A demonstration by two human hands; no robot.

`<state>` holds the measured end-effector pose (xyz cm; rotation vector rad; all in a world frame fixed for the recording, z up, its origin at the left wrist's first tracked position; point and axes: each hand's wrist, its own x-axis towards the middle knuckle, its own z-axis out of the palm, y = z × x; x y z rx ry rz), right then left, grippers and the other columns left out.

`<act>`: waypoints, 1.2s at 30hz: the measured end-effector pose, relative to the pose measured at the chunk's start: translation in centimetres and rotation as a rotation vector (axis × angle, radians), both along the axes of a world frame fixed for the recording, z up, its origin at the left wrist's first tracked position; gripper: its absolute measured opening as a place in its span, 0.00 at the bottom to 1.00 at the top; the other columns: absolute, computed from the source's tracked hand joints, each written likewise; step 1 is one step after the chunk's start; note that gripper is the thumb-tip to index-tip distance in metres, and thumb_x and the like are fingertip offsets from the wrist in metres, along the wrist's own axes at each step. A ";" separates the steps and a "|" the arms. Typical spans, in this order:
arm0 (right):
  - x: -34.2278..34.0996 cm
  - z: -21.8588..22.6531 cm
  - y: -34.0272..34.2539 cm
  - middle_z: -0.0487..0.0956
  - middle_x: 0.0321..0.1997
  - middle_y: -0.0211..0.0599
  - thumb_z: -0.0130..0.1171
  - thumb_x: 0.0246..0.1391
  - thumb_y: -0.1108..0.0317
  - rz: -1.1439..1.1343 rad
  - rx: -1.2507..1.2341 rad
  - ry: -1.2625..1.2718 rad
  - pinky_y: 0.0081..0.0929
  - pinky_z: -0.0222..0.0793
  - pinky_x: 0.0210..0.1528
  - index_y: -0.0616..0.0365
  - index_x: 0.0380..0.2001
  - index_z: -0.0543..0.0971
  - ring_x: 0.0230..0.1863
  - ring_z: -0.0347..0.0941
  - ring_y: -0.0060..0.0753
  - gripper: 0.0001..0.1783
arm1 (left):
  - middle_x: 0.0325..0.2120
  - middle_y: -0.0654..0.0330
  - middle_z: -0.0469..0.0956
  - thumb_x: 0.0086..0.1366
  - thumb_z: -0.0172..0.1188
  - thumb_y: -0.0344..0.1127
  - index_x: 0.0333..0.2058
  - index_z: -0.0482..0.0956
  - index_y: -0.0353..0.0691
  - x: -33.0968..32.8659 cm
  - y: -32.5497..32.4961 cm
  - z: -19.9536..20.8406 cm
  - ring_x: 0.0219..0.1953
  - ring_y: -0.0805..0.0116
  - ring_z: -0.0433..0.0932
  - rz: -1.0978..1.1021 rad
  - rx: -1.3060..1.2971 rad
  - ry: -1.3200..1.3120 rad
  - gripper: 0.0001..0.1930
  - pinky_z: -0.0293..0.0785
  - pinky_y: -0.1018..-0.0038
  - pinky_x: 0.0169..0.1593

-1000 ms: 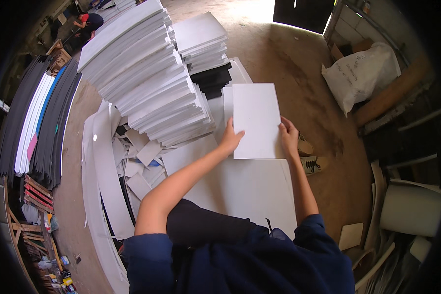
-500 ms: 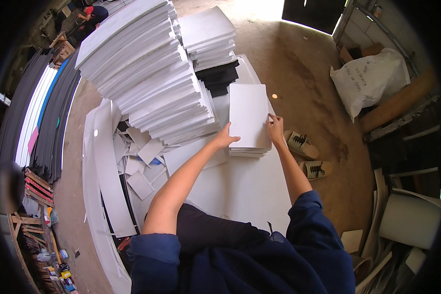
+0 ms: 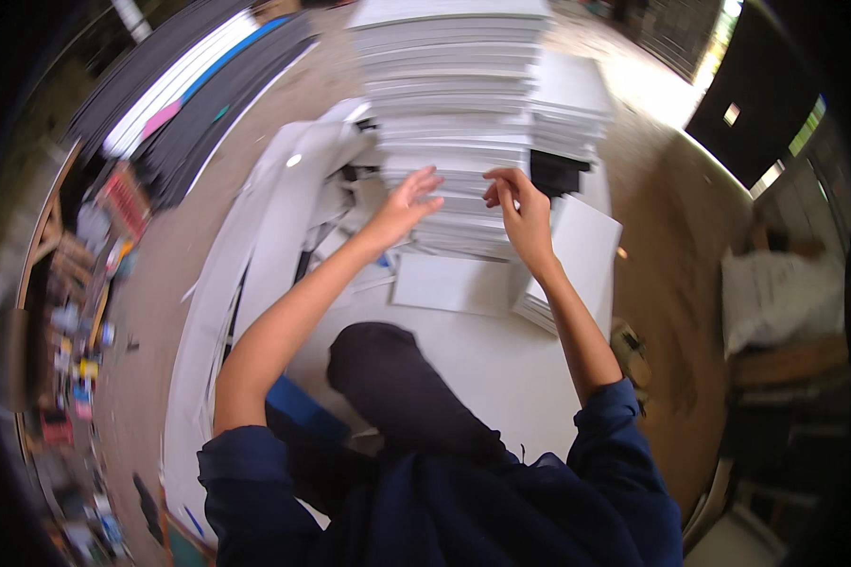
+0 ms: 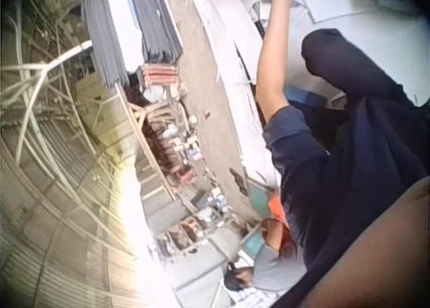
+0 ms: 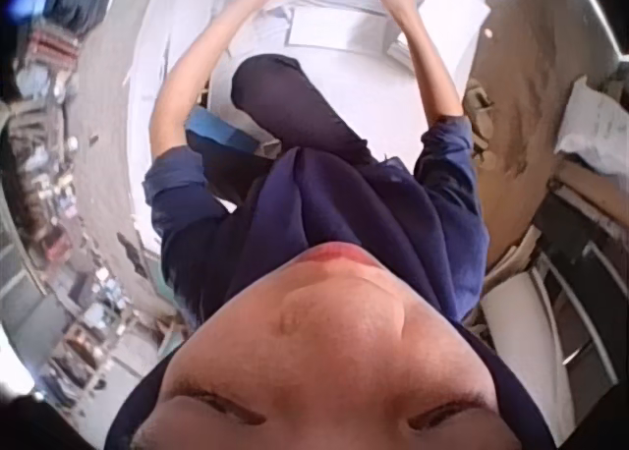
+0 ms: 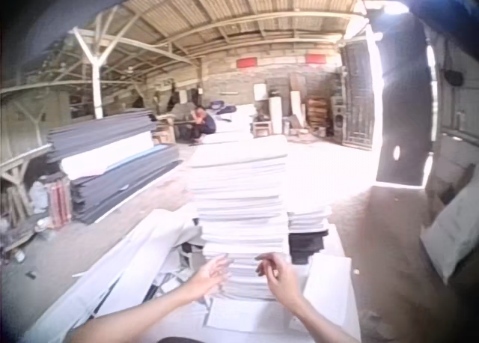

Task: The person sits on the floor and uses a utility knife to trim the edges of blue and white paper sheets. They place each sheet on a black cutting mat, align it, and cut along the edges before stacking the finished pieces.

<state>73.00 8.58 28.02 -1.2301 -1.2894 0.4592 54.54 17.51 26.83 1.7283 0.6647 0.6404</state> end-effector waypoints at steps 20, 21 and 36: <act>-44.2 -21.6 7.0 0.74 0.36 0.43 0.49 0.54 0.61 1.424 -1.112 -0.710 0.23 0.72 0.30 0.59 0.48 0.62 0.27 0.75 0.30 0.21 | 0.46 0.54 0.68 0.57 0.55 0.46 0.53 0.61 0.38 -50.1 -25.9 -17.1 0.49 0.62 0.68 1.228 -0.663 0.548 0.29 0.65 0.71 0.47; -44.4 -22.6 6.6 0.74 0.37 0.44 0.49 0.54 0.61 1.381 -1.159 -0.740 0.23 0.72 0.30 0.59 0.50 0.59 0.28 0.75 0.30 0.23 | 0.46 0.53 0.68 0.57 0.55 0.46 0.53 0.61 0.36 -50.1 -26.1 -19.1 0.49 0.62 0.68 1.254 -0.649 0.554 0.29 0.65 0.71 0.48; -46.8 -25.4 4.1 0.70 0.43 0.46 0.54 0.51 0.64 1.157 -1.193 -0.174 0.29 0.71 0.38 0.69 0.51 0.58 0.39 0.72 0.34 0.30 | 0.36 0.57 0.74 0.60 0.53 0.37 0.47 0.68 0.34 -48.5 -21.6 -22.1 0.39 0.68 0.72 1.302 -0.340 0.301 0.18 0.67 0.74 0.44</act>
